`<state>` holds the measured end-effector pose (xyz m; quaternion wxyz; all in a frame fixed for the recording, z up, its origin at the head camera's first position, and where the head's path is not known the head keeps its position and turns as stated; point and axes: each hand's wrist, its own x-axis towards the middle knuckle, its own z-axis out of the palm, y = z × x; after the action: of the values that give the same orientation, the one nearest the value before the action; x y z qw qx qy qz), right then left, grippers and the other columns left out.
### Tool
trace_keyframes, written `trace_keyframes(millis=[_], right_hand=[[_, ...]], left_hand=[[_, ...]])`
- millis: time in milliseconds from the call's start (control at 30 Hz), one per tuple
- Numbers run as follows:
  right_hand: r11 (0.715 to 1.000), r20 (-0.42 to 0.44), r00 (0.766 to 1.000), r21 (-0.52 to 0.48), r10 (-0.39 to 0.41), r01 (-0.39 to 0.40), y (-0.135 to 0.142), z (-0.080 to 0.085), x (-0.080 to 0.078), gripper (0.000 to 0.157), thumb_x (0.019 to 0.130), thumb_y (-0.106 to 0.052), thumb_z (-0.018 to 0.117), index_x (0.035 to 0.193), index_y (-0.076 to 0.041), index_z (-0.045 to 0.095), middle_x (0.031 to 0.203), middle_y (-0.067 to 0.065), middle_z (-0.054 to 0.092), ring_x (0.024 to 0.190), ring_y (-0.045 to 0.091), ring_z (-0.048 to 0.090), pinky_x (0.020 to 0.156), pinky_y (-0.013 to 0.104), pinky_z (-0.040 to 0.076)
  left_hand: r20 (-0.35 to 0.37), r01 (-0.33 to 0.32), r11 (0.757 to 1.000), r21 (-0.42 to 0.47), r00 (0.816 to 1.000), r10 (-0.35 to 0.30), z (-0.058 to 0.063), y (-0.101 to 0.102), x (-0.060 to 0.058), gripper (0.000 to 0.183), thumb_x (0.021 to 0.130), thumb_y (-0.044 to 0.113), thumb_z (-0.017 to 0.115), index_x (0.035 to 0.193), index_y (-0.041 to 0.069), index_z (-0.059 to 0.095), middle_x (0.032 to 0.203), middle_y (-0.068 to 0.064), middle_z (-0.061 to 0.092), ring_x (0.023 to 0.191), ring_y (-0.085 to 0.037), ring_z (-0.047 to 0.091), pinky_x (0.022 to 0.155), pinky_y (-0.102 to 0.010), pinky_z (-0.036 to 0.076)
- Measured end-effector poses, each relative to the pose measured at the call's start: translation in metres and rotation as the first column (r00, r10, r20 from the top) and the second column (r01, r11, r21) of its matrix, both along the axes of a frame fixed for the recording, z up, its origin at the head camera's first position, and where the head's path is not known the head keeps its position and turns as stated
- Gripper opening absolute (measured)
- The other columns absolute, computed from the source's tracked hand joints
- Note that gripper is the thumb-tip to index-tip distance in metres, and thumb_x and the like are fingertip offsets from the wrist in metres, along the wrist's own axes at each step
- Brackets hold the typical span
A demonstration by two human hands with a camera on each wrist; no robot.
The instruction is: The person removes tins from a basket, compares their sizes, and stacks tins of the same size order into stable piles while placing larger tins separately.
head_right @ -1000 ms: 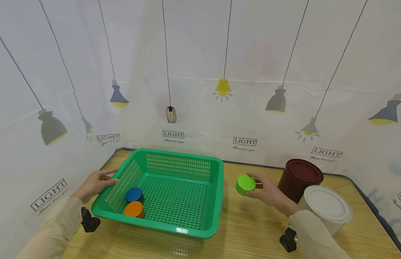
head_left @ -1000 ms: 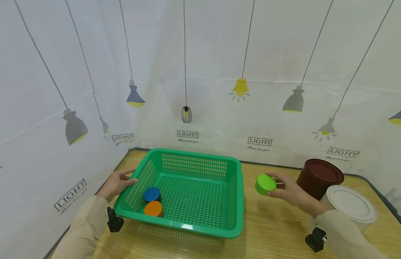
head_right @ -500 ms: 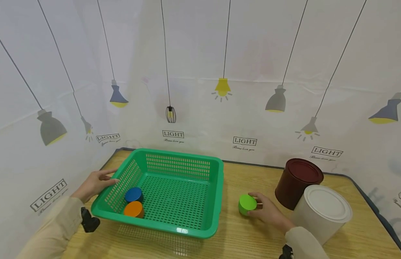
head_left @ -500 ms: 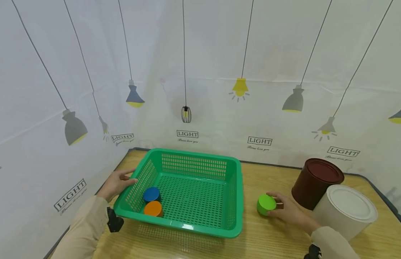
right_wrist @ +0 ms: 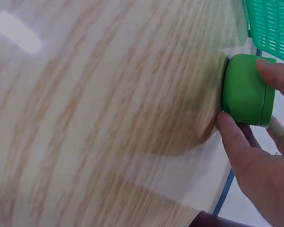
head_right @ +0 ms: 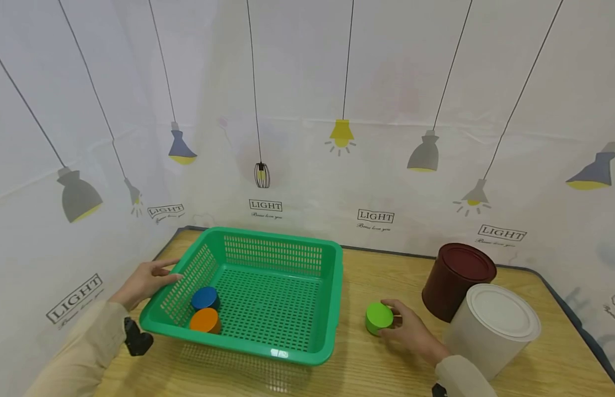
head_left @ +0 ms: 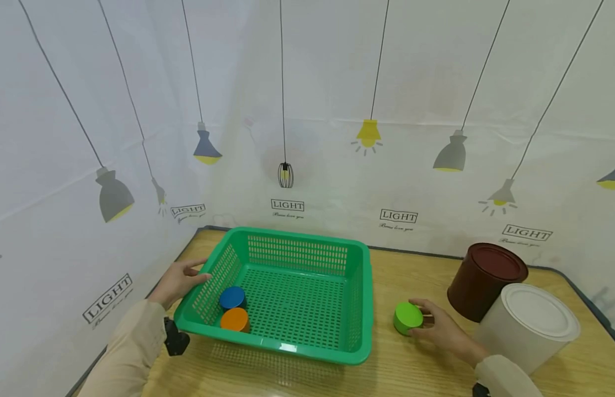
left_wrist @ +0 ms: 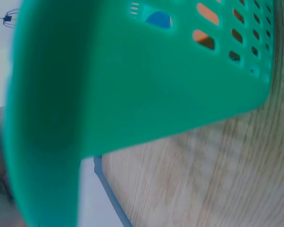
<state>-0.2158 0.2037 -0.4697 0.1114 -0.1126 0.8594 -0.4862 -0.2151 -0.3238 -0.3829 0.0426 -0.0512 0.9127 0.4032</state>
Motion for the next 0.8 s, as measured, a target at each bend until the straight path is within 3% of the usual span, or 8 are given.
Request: trace_keyframes(millis=[333, 533, 800], right_hand=[[0.999, 0.033, 0.999, 0.025, -0.040, 0.040, 0.002, 0.006, 0.002, 0.081, 0.069, -0.018, 0.076, 0.133, 0.003, 0.032, 0.121, 0.027, 0.042, 0.109, 0.042, 0.044, 0.084, 0.041, 0.046], [1.000, -0.021, 1.000, -0.005, 0.011, -0.011, 0.006, 0.018, 0.004, 0.076, 0.074, -0.018, 0.072, 0.133, 0.005, 0.030, 0.121, 0.031, 0.041, 0.109, 0.044, 0.042, 0.088, 0.045, 0.042], [1.000, -0.127, 0.992, 0.022, 0.013, -0.010, 0.000, 0.045, 0.002, 0.066, 0.080, -0.016, 0.067, 0.133, 0.003, 0.032, 0.121, 0.030, 0.042, 0.110, 0.044, 0.042, 0.090, 0.047, 0.040]], left_hand=[[0.003, -0.008, 1.000, 0.002, 1.000, 0.008, -0.003, 0.002, 0.000, 0.055, 0.086, 0.022, 0.059, 0.134, 0.002, 0.039, 0.117, -0.033, 0.044, 0.096, -0.037, 0.053, 0.071, -0.040, 0.050], [-0.004, -0.003, 1.000, 0.002, 1.000, 0.003, -0.004, 0.001, -0.001, 0.056, 0.086, 0.023, 0.059, 0.134, 0.003, 0.039, 0.118, -0.034, 0.044, 0.097, -0.038, 0.052, 0.072, -0.041, 0.050], [0.002, -0.008, 1.000, 0.005, 1.000, 0.008, -0.002, -0.001, 0.000, 0.056, 0.087, 0.023, 0.059, 0.134, 0.003, 0.038, 0.120, -0.034, 0.042, 0.100, -0.040, 0.050, 0.072, -0.041, 0.050]])
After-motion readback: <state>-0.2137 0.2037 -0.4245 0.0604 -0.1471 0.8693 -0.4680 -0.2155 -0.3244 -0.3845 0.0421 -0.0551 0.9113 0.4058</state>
